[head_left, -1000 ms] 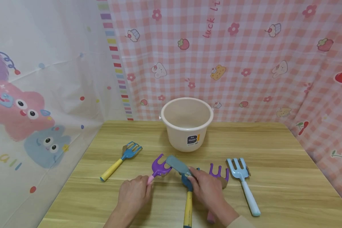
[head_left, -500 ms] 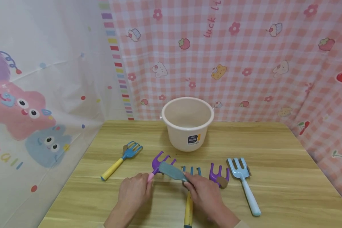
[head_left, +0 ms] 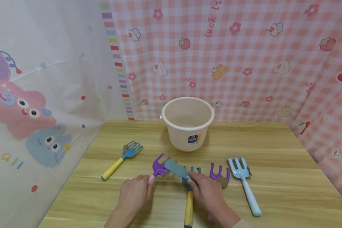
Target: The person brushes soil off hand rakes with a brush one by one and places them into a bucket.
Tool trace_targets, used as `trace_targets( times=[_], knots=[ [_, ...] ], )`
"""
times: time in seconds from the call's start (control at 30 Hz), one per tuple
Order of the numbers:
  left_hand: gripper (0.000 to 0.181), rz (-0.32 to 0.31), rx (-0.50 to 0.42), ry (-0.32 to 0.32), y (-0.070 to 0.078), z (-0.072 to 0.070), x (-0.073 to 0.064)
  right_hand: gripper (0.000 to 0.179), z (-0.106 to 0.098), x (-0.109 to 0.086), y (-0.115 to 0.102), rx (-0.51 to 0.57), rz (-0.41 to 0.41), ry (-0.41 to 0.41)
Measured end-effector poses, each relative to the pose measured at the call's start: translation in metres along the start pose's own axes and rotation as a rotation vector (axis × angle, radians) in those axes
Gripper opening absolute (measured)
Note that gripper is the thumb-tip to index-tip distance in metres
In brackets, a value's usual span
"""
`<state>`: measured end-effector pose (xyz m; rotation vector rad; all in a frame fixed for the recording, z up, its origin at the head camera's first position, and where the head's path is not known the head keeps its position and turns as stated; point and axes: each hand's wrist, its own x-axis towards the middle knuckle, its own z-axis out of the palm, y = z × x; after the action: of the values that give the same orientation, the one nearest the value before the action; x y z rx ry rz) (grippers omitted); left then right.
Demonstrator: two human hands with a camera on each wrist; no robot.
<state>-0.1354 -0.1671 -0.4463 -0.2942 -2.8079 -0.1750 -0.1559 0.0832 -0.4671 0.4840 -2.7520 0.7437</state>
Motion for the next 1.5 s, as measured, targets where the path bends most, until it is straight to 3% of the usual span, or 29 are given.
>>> trace_targets(
  times=[0.2, 0.43, 0.93, 1.5],
  knots=[
    [0.023, 0.007, -0.008, 0.017, 0.001, 0.001, -0.001, 0.033, -0.001, -0.001, 0.000, -0.002, -0.015, 0.027],
    [0.027, -0.022, -0.044, -0.003, 0.001, -0.001, 0.002, 0.032, 0.000, -0.003, -0.005, -0.017, -0.221, 0.032],
    [0.027, -0.041, -0.081, -0.032, 0.003, -0.005, 0.004, 0.033, 0.001, -0.004, -0.001, -0.042, -0.088, 0.019],
    [0.030, -0.046, -0.090, -0.035, 0.001, -0.005, 0.002, 0.034, 0.001, 0.000, 0.009, -0.001, -0.047, 0.075]
  ],
)
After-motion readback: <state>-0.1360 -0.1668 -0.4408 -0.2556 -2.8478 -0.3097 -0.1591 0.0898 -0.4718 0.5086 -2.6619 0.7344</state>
